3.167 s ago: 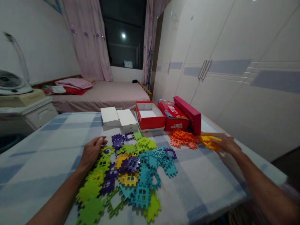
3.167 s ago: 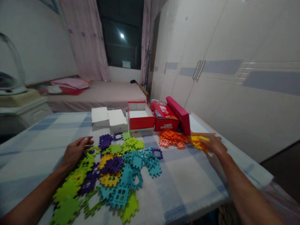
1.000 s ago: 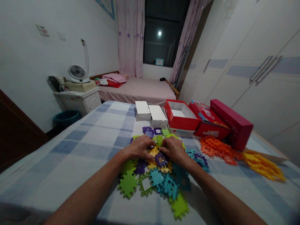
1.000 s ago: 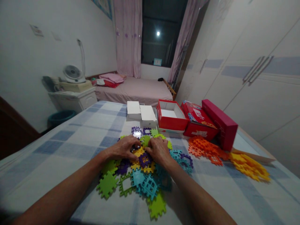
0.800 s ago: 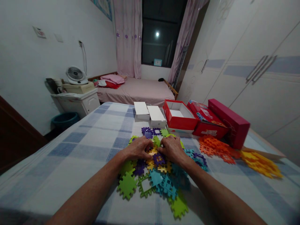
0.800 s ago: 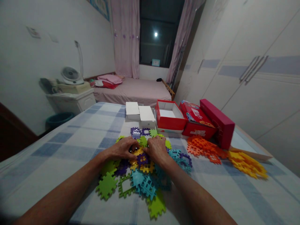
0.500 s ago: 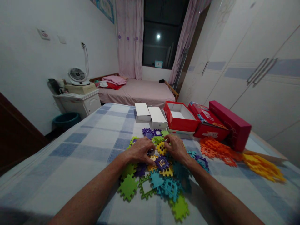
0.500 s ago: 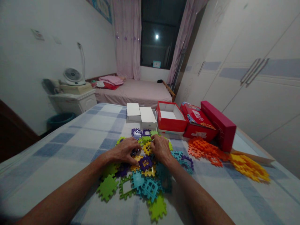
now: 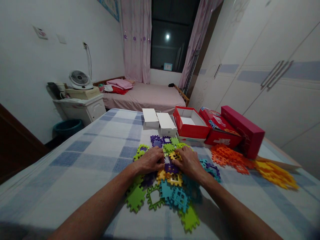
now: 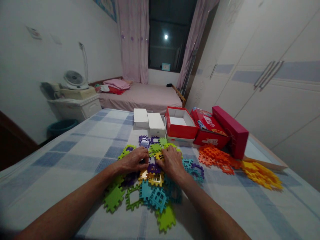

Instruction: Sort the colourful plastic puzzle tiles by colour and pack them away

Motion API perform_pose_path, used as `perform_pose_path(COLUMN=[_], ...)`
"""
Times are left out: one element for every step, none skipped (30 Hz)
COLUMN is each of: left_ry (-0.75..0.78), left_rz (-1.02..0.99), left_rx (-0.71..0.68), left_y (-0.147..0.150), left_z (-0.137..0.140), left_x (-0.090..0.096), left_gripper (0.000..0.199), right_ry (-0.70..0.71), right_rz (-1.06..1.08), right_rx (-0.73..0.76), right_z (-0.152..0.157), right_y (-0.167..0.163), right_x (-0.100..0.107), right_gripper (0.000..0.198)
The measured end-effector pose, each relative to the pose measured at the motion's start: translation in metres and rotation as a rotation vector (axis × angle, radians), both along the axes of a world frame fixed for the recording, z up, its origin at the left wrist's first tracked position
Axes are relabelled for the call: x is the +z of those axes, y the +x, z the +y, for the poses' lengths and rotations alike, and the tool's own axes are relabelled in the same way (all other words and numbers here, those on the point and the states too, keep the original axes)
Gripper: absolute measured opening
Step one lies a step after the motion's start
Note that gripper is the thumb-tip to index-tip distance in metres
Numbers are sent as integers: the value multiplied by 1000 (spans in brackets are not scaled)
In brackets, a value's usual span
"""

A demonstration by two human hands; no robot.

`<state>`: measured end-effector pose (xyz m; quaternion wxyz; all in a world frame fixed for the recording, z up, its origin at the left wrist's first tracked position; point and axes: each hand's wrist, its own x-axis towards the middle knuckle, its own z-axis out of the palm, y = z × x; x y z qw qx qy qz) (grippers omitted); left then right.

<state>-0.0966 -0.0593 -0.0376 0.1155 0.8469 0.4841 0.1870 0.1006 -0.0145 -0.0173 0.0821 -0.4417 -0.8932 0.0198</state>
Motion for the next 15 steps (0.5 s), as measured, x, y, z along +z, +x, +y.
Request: perform_pose_path(left_ry=[11,26,46,65,81,86,83,71,52,31,9,-8,-21,-33,-43], left_rz=[6,15,27,40,48,49,41,23,2,-19,-33,-41,-45,-43,-39], left_rx=[29,71,122,171,209,225,217,191,156,122,97,86,82,78,73], left_y=[0,-1,-2,-3,-5,-6,-6,-7,-7,-8,-8,-8,-8,-8,-8], left_z=[1,3,4,5,6,6,6,5,4,2,1,0,-1,-2,-2], left_x=[-2,-4,-6,-8,-9,-10,-10,-10,-8,-6,-4,-2,0,2,3], left_gripper=[6,6,5,5,6,7,8,12,18,24,29,32,32,32,33], right_ry=[22,43,62,78,93,103,105,102,94,78,56,35,20,13,14], right_rz=[-32,-54,-69,-76,-76,-73,-73,-75,-77,-75,-67,-55,-43,-26,5], right_rx=[-7,-18,-29,-41,-55,-65,-64,-58,-49,-41,-37,-39,-50,-65,-78], right_z=[0,0,1,1,2,4,5,8,10,13,17,21,24,27,29], right_y=[-2,-4,-4,-4,-3,-1,0,2,3,4,5,6,7,8,10], right_x=[-2,-3,-4,-3,-3,-2,-2,-2,-3,-4,-5,-5,-5,-4,-2], right_gripper=[25,22,21,21,22,22,24,26,26,24,21,19,20,22,23])
